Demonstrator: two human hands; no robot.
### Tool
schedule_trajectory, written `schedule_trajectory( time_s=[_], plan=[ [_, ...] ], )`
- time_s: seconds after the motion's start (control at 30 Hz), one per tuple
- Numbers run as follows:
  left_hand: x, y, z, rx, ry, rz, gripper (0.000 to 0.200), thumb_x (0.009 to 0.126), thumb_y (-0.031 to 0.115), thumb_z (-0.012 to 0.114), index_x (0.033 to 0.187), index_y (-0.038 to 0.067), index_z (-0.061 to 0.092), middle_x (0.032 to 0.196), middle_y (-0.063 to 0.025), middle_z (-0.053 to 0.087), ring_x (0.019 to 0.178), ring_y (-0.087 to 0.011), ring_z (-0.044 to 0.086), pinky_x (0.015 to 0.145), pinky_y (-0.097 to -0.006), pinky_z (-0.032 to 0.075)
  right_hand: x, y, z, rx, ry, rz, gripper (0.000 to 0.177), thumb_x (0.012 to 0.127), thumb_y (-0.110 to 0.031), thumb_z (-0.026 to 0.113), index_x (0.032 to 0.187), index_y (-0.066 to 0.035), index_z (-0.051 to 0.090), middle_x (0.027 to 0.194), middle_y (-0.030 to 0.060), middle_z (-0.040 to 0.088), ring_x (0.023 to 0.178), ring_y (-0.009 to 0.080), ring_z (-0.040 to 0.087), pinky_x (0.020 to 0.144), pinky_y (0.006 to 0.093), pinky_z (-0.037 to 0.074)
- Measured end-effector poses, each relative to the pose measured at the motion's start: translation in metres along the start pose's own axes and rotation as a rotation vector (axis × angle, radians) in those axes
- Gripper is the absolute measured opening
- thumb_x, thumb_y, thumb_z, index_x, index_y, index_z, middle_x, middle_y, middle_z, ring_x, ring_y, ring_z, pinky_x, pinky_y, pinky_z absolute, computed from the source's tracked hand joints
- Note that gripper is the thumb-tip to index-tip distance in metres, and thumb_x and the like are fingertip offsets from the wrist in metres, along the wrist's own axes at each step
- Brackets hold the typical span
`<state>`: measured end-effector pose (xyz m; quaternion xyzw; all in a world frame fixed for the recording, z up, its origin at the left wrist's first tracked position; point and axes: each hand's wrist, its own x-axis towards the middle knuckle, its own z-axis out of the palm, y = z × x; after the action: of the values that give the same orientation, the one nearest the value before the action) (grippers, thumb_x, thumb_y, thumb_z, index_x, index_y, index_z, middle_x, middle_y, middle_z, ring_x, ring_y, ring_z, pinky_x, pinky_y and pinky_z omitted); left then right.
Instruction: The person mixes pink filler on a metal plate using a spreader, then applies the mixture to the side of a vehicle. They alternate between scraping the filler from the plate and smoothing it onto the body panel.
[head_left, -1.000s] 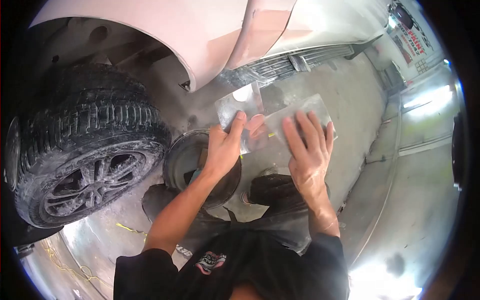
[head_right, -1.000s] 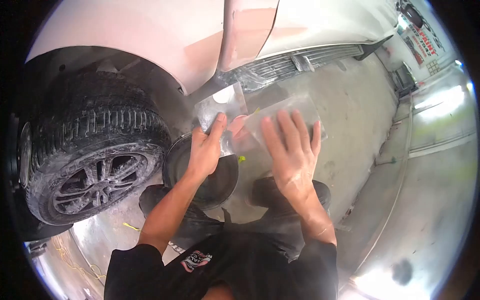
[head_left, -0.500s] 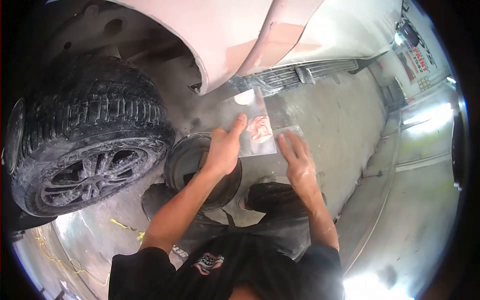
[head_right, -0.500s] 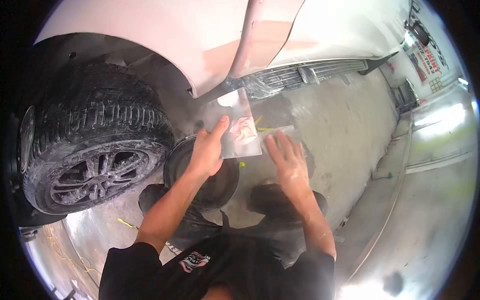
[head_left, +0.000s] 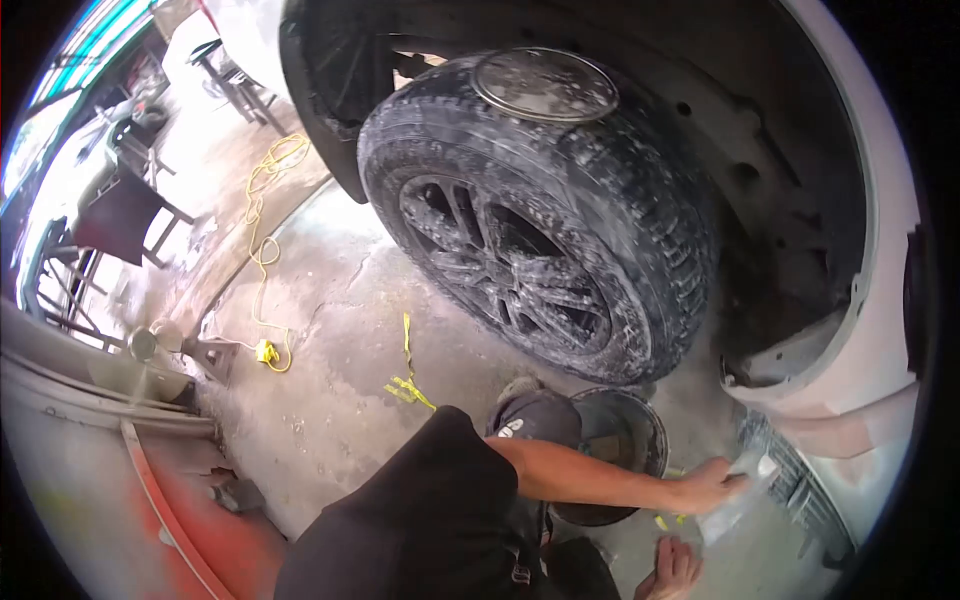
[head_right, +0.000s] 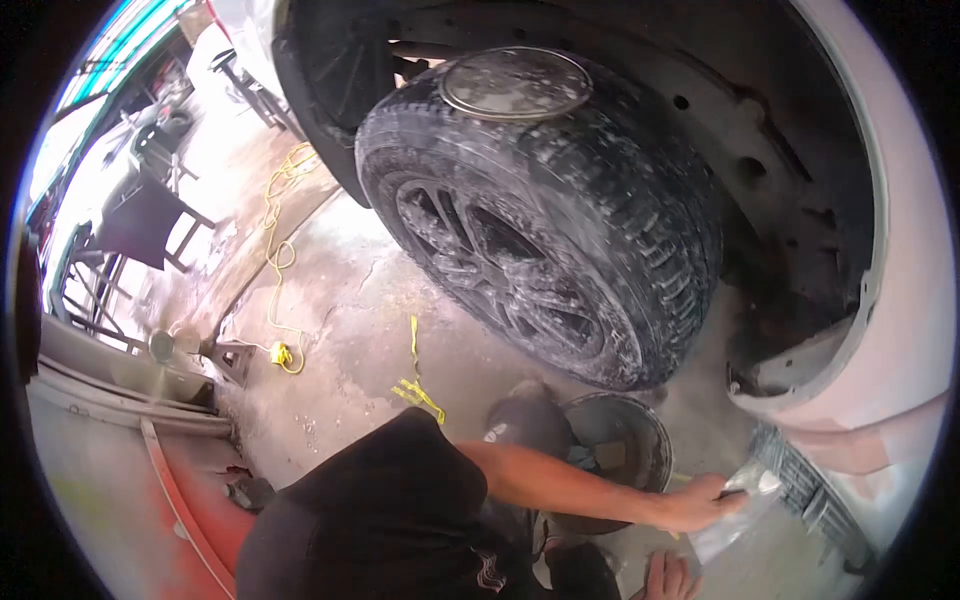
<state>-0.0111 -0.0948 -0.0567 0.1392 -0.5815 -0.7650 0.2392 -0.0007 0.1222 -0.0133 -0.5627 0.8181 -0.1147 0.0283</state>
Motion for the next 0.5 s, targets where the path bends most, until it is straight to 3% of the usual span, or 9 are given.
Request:
schedule_trajectory(
  time_s=[0.07, 0.13, 0.23, 0.33, 0.4, 0.5],
  plan=[
    [0.01, 0.021, -0.014, -0.104, -0.022, -0.098, 0.059, 0.099, 0.045, 0.058, 0.074, -0.008, 0.059, 0.059, -0.0119, 0.054, 0.056, -0.0206, 0.05, 0.055, -0.0459, 0.041, 0.002, -0.002, -0.002, 0.274, -0.051, 0.157, 0.041, 0.098, -0.006, 0.052, 0.138, 0.003, 0.058, 0.144, 0.0241, 0.055, 0.128, 0.0376, 0.057, 0.112, 0.0479, 0.04],
    [0.005, 0.016, -0.02, -0.051, -0.036, -0.216, 0.057, 0.099, 0.045, 0.059, 0.077, -0.007, 0.061, 0.065, -0.0092, 0.058, 0.062, -0.0179, 0.054, 0.057, -0.0435, 0.043, 0.01, -0.009, -0.004, 0.365, 0.312, 0.155, 0.042, 0.098, -0.012, 0.058, 0.137, 0.005, 0.057, 0.138, 0.0256, 0.058, 0.124, 0.0377, 0.059, 0.107, 0.0486, 0.044],
    [-0.018, 0.027, -0.008, -0.198, -0.079, -0.167, 0.054, 0.099, 0.046, 0.06, 0.096, -0.008, 0.061, 0.084, -0.011, 0.063, 0.079, -0.0153, 0.058, 0.065, -0.0386, 0.047, 0.025, -0.028, -0.019, 0.469, 0.893, 0.186, 0.048, 0.098, -0.02, 0.066, 0.135, 0.007, 0.055, 0.129, 0.0279, 0.062, 0.118, 0.0379, 0.062, 0.099, 0.0498, 0.049],
    [-0.016, 0.006, 0.003, -0.357, -0.127, -0.178, 0.057, 0.097, 0.046, 0.063, 0.112, -0.008, 0.055, 0.099, -0.0121, 0.063, 0.091, -0.0155, 0.058, 0.072, -0.0354, 0.048, 0.04, -0.018, 0.001, 0.086, 0.737, 0.075, 0.049, 0.096, -0.017, 0.067, 0.138, 0.006, 0.054, 0.13, 0.0274, 0.062, 0.119, 0.039, 0.061, 0.103, 0.0517, 0.046],
    [-0.021, 0.023, -0.013, -0.366, -0.143, -0.201, 0.06, 0.096, 0.046, 0.066, 0.118, -0.008, 0.052, 0.103, -0.0124, 0.062, 0.096, -0.0156, 0.058, 0.075, -0.0341, 0.049, 0.044, -0.011, 0.013, 0.043, 0.574, 0.094, 0.049, 0.097, -0.018, 0.065, 0.138, 0.005, 0.054, 0.131, 0.0265, 0.061, 0.12, 0.0382, 0.061, 0.104, 0.0512, 0.046],
    [-0.022, 0.035, -0.011, -0.399, -0.137, -0.288, 0.061, 0.094, 0.045, 0.068, 0.119, -0.008, 0.052, 0.103, -0.0114, 0.062, 0.094, -0.0162, 0.058, 0.076, -0.0334, 0.05, 0.046, -0.005, 0.022, 0.059, 0.496, 0.109, 0.048, 0.097, -0.018, 0.063, 0.138, 0.005, 0.053, 0.132, 0.025, 0.061, 0.122, 0.0369, 0.06, 0.104, 0.0504, 0.045]
  ],
)
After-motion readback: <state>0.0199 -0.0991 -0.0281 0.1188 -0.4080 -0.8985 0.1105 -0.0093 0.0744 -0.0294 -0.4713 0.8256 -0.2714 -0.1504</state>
